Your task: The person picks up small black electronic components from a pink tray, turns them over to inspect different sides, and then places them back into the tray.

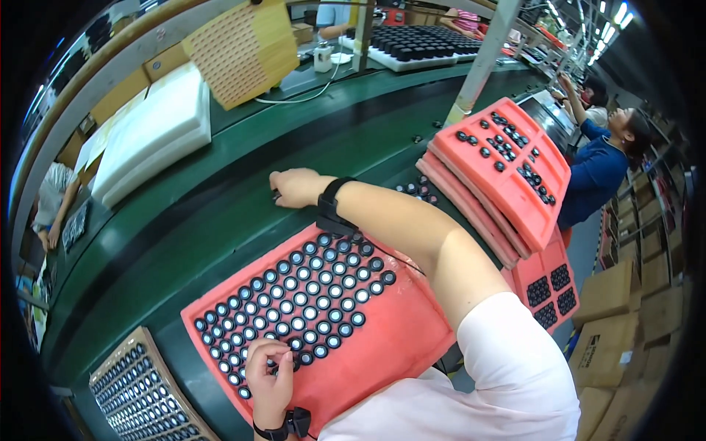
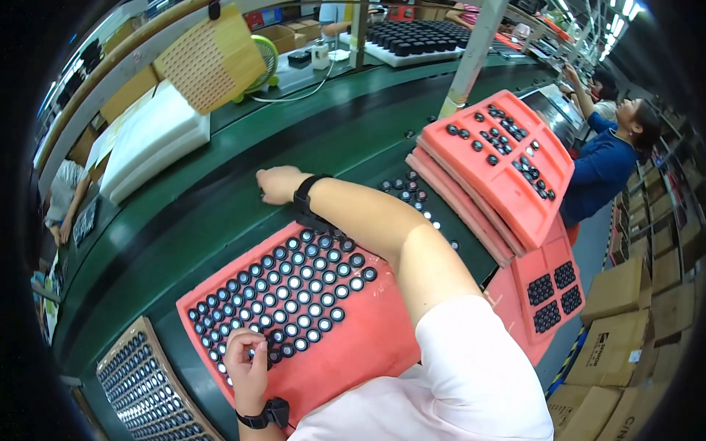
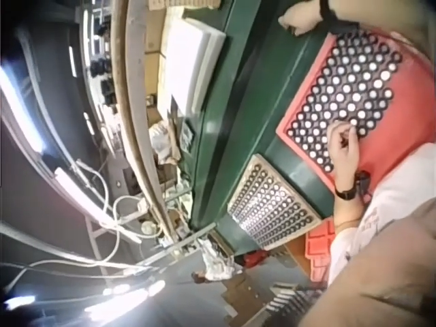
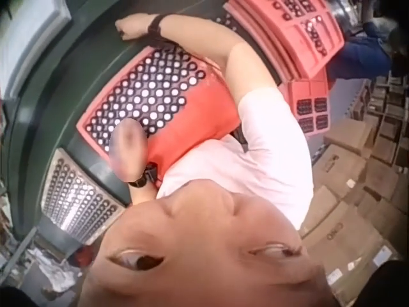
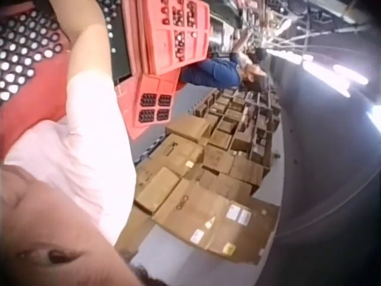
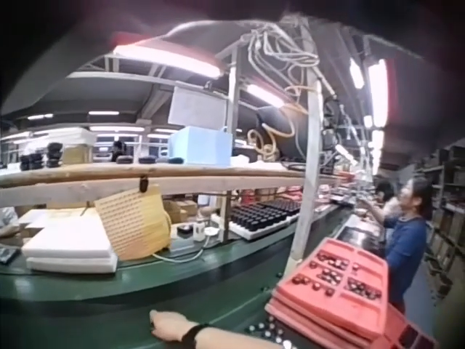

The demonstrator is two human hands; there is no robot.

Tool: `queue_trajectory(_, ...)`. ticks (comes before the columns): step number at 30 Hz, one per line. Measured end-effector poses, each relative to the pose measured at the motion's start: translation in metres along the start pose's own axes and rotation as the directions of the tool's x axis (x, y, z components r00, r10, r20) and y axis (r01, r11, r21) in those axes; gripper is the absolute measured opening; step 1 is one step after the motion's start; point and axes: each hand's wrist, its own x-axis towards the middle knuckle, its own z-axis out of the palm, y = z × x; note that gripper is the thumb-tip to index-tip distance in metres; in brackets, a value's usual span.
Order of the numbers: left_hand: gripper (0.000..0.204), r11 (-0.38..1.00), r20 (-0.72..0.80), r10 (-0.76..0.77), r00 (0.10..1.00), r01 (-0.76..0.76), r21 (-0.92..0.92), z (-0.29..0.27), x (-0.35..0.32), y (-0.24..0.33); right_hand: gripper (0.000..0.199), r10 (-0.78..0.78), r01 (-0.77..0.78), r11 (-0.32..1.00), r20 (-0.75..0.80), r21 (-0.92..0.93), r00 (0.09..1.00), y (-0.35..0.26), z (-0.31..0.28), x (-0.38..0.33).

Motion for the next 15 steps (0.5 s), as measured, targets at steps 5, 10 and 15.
queue_trajectory(5,0.010,0.999,0.010,0.028,1.000,-0.028,0.017,0.006,0.002,-0.001,0.032,-0.014,-0.023,0.483,0.034,0.875,0.999,-0.044,-0.033,-0.080)
queue_trajectory(10,0.009,0.998,-0.023,-0.015,1.000,0.013,-0.065,0.015,0.004,-0.001,0.034,-0.055,0.033,0.004,-0.033,0.999,0.998,-0.075,-0.015,-0.163)
queue_trajectory(15,0.010,0.999,-0.056,0.030,0.998,-0.030,-0.012,0.017,0.007,0.000,0.033,-0.051,0.125,-0.054,-0.127,0.991,0.991,-0.092,0.003,-0.204)
